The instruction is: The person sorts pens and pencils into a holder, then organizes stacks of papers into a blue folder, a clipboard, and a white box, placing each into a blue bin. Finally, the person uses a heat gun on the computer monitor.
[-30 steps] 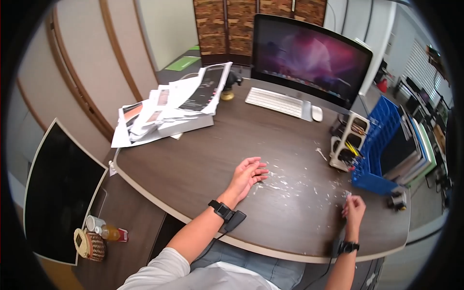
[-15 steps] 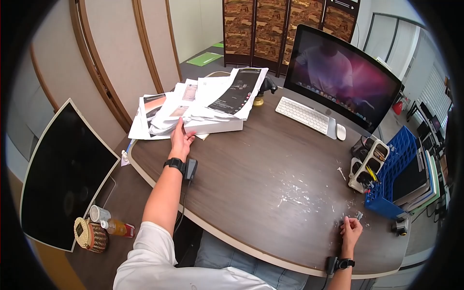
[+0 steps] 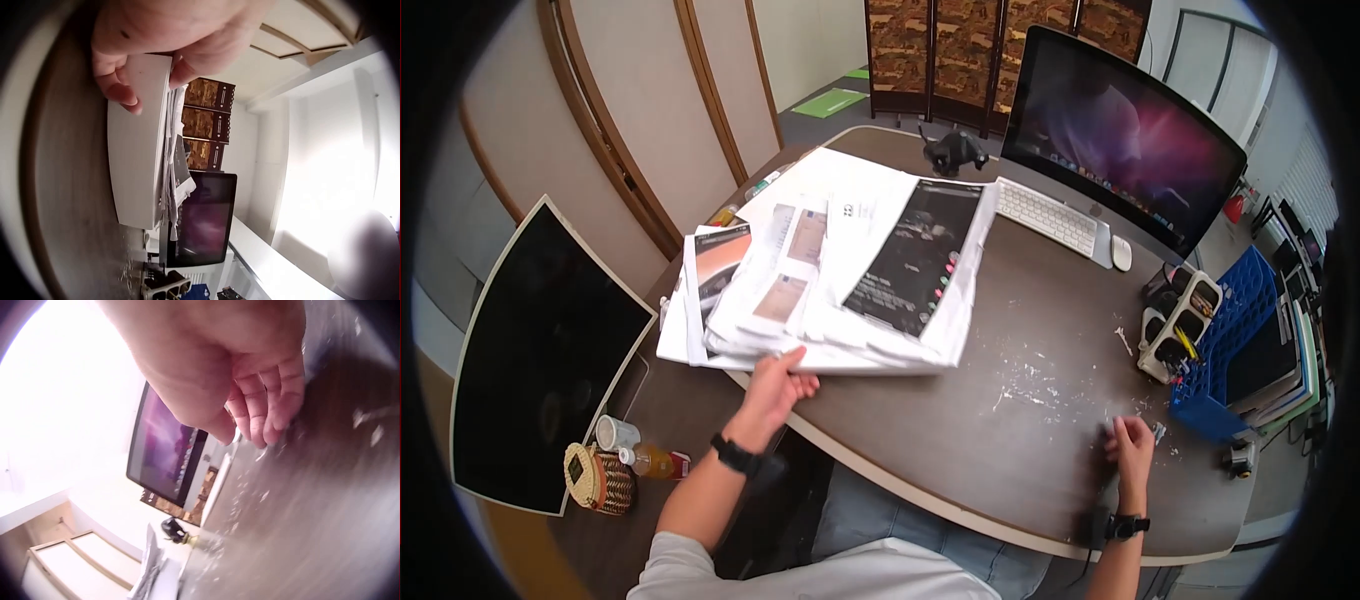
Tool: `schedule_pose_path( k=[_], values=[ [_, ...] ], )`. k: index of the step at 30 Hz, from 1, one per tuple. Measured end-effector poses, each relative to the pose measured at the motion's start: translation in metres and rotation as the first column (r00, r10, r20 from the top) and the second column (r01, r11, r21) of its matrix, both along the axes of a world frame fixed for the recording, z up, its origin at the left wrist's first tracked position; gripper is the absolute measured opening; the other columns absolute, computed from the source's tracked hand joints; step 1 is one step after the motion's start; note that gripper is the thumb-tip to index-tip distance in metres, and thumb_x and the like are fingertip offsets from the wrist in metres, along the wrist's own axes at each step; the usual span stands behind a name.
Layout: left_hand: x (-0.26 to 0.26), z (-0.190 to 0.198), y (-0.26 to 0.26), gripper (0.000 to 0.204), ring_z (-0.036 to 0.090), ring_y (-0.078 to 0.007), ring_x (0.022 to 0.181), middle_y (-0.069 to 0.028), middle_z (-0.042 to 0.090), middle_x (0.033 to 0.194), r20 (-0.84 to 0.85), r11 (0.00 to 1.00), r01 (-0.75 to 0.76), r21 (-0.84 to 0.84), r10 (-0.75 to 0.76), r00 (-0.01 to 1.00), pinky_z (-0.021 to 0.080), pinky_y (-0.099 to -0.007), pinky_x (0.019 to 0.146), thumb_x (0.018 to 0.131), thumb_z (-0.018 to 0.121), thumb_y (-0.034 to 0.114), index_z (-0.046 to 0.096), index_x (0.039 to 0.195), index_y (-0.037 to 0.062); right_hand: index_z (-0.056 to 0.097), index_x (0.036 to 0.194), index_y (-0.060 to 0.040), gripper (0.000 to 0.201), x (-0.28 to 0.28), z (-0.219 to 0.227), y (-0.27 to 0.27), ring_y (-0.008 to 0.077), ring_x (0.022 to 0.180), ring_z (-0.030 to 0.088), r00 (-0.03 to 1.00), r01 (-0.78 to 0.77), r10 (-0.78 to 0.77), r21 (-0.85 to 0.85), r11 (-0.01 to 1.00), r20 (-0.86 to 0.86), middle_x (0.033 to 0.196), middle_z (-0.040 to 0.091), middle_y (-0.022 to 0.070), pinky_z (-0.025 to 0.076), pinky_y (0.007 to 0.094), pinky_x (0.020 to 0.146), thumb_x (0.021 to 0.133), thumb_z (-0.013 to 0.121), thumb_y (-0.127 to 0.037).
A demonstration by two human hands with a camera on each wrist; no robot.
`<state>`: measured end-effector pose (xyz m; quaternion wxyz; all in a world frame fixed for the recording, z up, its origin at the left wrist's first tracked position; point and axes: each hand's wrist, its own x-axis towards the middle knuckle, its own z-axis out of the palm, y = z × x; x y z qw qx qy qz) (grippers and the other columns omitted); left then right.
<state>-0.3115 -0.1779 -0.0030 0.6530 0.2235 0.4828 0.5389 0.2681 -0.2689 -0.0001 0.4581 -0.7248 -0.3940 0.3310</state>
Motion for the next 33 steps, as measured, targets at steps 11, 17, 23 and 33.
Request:
schedule_pose_path(
  k=[11, 17, 23, 33],
  values=[
    [0.143, 0.008, -0.137, 0.026, 0.07, -0.0245, 0.074, -0.0133, 0.069, 0.099, 0.139, 0.882, 0.45, -0.136, -0.433, 0.891, 0.051, -0.0295, 0.056, 0.1, 0.064, 0.011, 0.058, 0.12, -0.0043, 0.05, 0.139, 0.001, 0.065, -0.099, 0.072, 0.011, 0.0171, 0.107, 0.061, 0.937, -0.251, 0.259, 0.066, 0.966, -0.233, 0.118, 0.063, 0.0093, 0.051, 0.0326, 0.092, 0.084, 0.082, -0.014],
    [0.222, 0.001, -0.149, 0.026, 0.071, -0.0235, 0.092, -0.0109, 0.067, 0.099, 0.273, 0.592, 0.806, 0.017, -0.778, 0.566, 0.053, -0.0298, 0.067, 0.101, 0.063, 0.014, 0.058, 0.121, -0.0029, 0.063, 0.116, 0.0035, 0.043, -0.013, 0.045, -0.071, 0.0128, 0.092, 0.063, 0.99, 0.016, -0.033, 0.118, 0.993, 0.138, 0.1, 0.069, 0.0028, 0.051, 0.0277, 0.086, 0.078, 0.082, 0.001],
    [0.223, 0.028, -0.15, 0.053, 0.069, -0.0194, 0.088, -0.0159, 0.07, 0.108, -0.136, 0.132, 0.991, -0.023, -0.982, 0.128, 0.055, -0.0291, 0.077, 0.098, 0.068, 0.036, 0.055, 0.126, -0.0068, 0.063, 0.11, 0.0027, 0.035, 0.026, 0.065, -0.11, 0.01, 0.089, 0.063, 0.993, 0.077, -0.075, -0.022, 0.997, 0.089, 0.097, 0.069, 0.0022, 0.051, 0.0274, 0.08, 0.079, 0.079, 0.004],
    [0.097, 0.04, -0.055, 0.044, 0.063, -0.0154, 0.08, -0.0116, 0.066, 0.096, -0.879, 0.834, 0.491, 0.25, -0.017, 0.476, 0.052, -0.0309, 0.071, 0.093, 0.071, 0.018, 0.058, 0.131, -0.0002, 0.06, 0.118, 0.0003, 0.054, -0.021, 0.081, -0.09, 0.025, 0.092, 0.071, 0.92, -0.013, -0.005, 0.043, 0.999, 0.393, 0.102, 0.073, 0.0129, 0.054, 0.0354, 0.081, 0.072, 0.086, -0.004]
  ],
)
